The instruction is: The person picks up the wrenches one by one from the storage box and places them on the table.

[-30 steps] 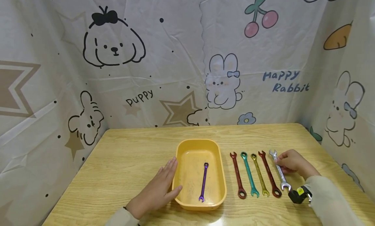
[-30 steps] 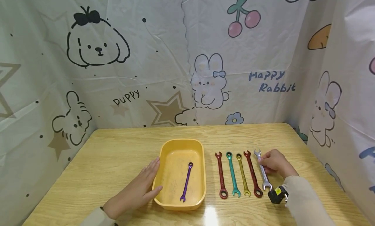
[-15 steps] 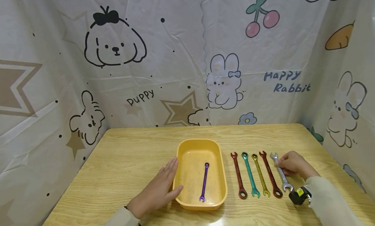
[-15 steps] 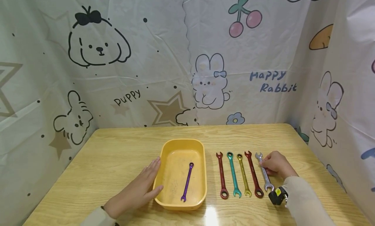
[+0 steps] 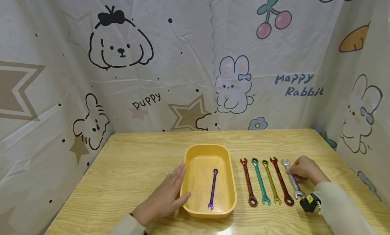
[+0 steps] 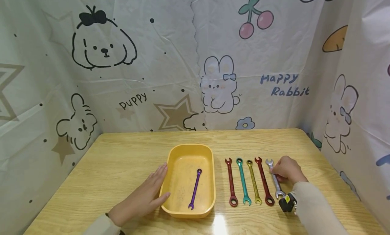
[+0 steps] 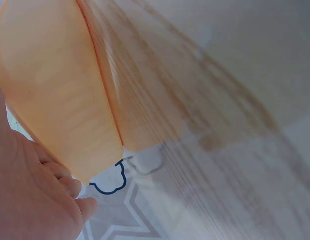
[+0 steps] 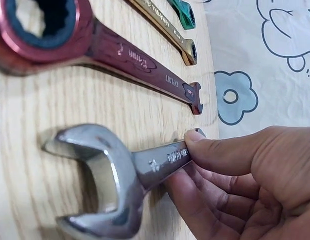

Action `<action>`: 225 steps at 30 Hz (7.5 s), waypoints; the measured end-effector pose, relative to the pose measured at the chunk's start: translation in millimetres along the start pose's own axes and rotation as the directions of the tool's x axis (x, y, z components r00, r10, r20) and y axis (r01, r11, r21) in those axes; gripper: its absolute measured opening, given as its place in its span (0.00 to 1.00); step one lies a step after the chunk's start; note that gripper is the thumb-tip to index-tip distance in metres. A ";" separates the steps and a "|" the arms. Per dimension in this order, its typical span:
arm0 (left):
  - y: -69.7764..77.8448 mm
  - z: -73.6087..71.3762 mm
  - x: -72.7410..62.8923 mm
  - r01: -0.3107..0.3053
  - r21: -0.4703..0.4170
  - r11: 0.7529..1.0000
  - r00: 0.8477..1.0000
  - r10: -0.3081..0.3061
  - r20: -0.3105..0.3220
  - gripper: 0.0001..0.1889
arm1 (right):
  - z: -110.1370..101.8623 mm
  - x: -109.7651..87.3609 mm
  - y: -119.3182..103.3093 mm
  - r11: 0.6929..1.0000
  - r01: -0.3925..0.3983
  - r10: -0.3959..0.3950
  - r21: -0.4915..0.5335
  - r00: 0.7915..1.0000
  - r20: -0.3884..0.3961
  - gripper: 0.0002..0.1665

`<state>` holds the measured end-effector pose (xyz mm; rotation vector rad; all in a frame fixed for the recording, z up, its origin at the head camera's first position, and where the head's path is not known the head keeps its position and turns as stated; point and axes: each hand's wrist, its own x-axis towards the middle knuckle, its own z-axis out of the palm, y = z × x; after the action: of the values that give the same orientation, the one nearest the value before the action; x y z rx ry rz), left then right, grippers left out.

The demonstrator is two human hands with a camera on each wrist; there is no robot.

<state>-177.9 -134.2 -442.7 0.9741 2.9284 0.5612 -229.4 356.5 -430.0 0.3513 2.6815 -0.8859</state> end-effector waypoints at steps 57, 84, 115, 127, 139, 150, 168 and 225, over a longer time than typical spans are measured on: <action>0.2 1.1 -0.4 0.005 -0.011 1.000 1.000 -0.005 -0.001 0.42 | 9.6 -38.3 -87.8 0.940 0.276 -0.313 -0.198 0.932 -0.185 0.19; 0.1 1.1 0.7 0.012 -0.010 1.000 1.000 -0.012 0.000 0.42 | 81.0 -42.5 -215.7 0.892 0.426 -0.446 0.152 0.886 0.130 0.12; 0.1 1.9 1.3 -0.004 -0.019 1.000 1.000 0.003 -0.019 0.42 | 141.2 -26.9 -226.6 0.889 0.300 -0.286 -0.345 0.954 0.091 0.16; 0.1 0.6 -0.5 -0.006 -0.028 1.000 1.000 0.006 -0.019 0.41 | 150.7 -30.4 -226.3 0.894 0.286 -0.272 -0.345 0.958 0.090 0.18; -2.3 0.2 -1.6 0.004 -0.025 1.000 1.000 -0.005 -0.012 0.42 | 152.3 -31.7 -227.0 0.925 0.254 -0.234 -0.283 0.967 0.102 0.16; -2.4 1.7 -0.8 0.006 -0.020 1.000 0.999 -0.007 -0.033 0.42 | 156.5 -29.8 -222.8 0.979 0.185 -0.171 -0.087 0.974 0.150 0.16; -2.2 3.6 0.6 0.007 -0.036 0.999 1.000 -0.008 -0.020 0.42 | 156.6 -22.7 -216.1 0.972 0.233 -0.237 0.044 0.957 0.168 0.18; -1.5 1.3 -0.8 0.004 -0.064 0.998 1.000 -0.004 0.002 0.42 | 13.3 -22.5 -102.0 0.905 0.268 -0.278 0.330 0.961 -0.018 0.22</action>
<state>-177.9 -135.3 -444.5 0.9606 2.8904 0.6484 -238.4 265.7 -377.5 0.0271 2.5897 -1.4201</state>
